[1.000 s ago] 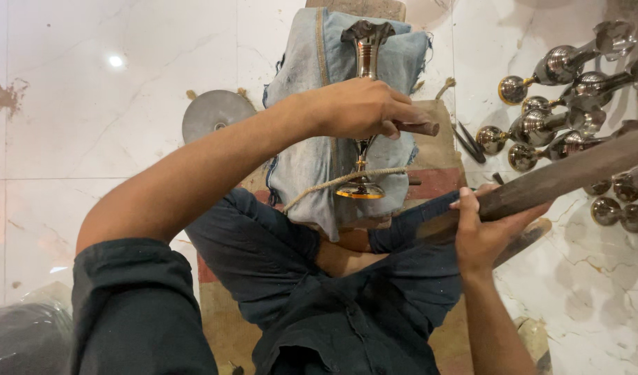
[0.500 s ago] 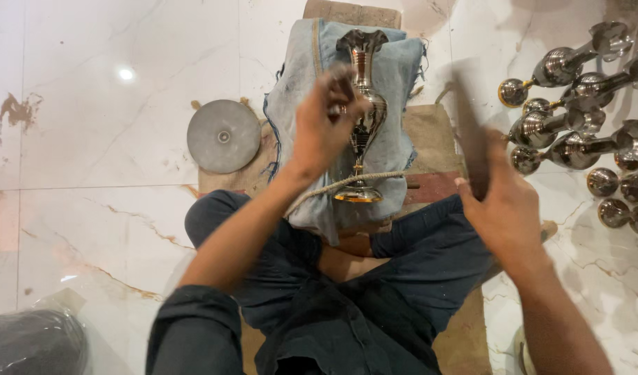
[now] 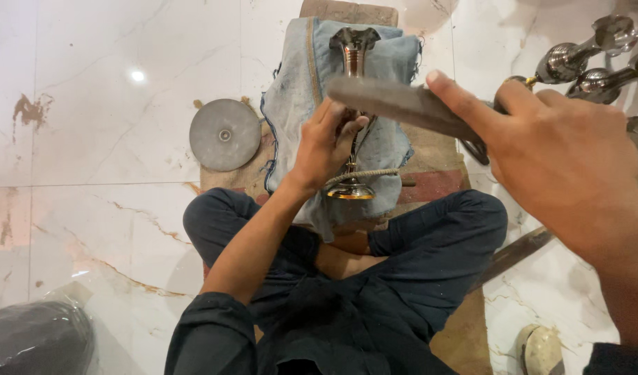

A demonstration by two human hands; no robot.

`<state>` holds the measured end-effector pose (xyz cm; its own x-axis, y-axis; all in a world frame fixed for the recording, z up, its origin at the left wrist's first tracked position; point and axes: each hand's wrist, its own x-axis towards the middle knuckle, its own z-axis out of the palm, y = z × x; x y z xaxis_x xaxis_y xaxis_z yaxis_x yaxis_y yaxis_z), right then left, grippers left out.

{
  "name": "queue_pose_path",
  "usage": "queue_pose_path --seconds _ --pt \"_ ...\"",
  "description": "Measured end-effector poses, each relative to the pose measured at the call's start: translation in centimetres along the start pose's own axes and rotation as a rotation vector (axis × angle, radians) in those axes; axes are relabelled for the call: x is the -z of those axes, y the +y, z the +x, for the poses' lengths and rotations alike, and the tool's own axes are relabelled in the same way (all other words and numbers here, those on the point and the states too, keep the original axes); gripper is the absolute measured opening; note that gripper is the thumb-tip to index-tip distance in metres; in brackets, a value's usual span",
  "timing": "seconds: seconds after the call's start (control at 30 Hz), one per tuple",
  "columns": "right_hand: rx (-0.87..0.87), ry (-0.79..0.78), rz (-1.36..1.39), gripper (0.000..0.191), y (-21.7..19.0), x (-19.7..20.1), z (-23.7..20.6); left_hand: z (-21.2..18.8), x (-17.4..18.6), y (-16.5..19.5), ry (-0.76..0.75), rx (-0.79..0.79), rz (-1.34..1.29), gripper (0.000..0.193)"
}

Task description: The person sits cross-legged on the floor and repeatedly hammers a metal vase with a chisel and hammer. They occasionally rotate the vase and use pliers to adjust the chisel position before continuing to strike the surface.

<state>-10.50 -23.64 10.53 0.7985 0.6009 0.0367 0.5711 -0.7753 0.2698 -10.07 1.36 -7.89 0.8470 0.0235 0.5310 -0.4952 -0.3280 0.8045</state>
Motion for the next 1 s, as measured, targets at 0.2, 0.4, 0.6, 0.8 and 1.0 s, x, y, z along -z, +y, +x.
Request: queue_pose_path --seconds 0.2,0.4,0.6,0.8,1.0 --pt "-0.096 0.170 0.296 0.073 -0.4 -4.9 -2.5 2.7 1.8 -0.3 -0.309 -0.175 0.083 0.026" --pt "-0.516 0.380 0.639 0.085 -4.4 -11.5 -7.6 6.9 2.0 -0.4 -0.761 -0.309 0.216 0.052" --pt "-0.793 0.256 1.023 0.089 -10.1 -15.4 -10.1 6.4 2.2 -0.9 -0.485 -0.190 -0.056 0.044" --pt "-0.642 0.407 1.839 0.085 -16.4 -15.9 -6.7 -3.7 0.6 1.4 0.346 0.602 -0.392 0.045" --pt "-0.522 0.318 1.461 0.073 -18.1 -14.6 -5.6 -7.8 -3.5 -0.7 0.512 0.499 -0.610 0.041"
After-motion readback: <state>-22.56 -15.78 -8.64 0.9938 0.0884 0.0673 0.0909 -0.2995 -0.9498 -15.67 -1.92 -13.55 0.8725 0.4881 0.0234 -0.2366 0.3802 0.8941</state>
